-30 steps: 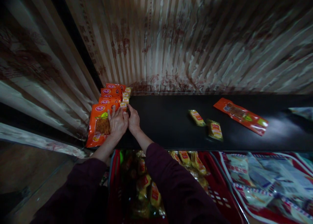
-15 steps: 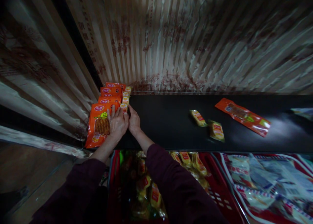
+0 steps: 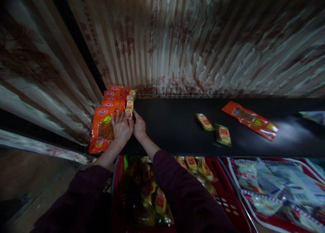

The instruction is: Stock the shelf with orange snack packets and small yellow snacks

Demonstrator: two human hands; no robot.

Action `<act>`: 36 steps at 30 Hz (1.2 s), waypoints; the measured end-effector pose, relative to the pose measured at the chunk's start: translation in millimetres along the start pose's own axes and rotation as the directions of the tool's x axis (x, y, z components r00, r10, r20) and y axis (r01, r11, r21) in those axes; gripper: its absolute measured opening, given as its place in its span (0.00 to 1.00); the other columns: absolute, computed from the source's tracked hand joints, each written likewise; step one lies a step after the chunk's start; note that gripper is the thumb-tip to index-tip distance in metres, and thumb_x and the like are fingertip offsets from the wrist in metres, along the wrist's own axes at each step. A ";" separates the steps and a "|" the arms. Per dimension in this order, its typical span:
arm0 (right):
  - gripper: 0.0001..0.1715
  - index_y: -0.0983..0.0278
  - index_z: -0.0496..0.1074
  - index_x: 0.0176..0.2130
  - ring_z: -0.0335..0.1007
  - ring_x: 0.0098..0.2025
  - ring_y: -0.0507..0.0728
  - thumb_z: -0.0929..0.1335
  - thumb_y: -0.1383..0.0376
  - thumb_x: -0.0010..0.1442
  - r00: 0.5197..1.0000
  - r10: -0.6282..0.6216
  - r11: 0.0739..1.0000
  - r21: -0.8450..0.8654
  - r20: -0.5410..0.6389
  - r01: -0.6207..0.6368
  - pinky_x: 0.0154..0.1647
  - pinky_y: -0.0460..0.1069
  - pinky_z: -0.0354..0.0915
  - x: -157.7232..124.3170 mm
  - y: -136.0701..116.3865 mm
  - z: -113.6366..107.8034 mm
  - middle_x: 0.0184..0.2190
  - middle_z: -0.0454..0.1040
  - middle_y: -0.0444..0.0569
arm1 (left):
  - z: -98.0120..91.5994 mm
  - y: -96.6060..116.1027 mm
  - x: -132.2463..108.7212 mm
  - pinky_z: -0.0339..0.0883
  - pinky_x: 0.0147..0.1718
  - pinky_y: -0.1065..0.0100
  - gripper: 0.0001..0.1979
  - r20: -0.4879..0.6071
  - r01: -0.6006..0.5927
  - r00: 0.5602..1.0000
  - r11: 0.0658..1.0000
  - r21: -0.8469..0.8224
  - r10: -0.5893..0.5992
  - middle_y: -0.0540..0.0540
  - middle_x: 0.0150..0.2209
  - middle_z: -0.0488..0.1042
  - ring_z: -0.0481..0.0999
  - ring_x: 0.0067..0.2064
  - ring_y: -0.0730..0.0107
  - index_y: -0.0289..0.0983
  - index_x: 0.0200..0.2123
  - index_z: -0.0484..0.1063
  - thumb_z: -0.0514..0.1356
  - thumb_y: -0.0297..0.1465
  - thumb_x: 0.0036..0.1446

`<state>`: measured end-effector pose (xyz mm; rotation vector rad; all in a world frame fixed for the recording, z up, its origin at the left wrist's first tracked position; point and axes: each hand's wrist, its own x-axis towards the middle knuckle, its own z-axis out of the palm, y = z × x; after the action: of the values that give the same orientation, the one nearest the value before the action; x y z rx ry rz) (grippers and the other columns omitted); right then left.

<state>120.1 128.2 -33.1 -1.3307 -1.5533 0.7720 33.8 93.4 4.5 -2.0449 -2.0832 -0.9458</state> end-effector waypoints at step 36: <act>0.24 0.63 0.72 0.51 0.70 0.52 0.56 0.62 0.70 0.56 0.998 0.060 0.997 0.044 -0.027 -0.059 0.58 0.54 0.62 -96.7 -8.0 -47.1 0.51 0.75 0.50 | -35.7 44.9 -93.1 0.64 0.54 0.59 0.18 0.120 0.014 0.992 0.949 -0.315 0.025 0.36 0.49 0.74 0.72 0.52 0.61 0.30 0.47 0.71 0.46 0.28 0.61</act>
<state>159.5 27.8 -31.4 -1.3559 -1.4724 0.8161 72.8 -8.7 7.1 -2.3114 -2.0978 -1.2548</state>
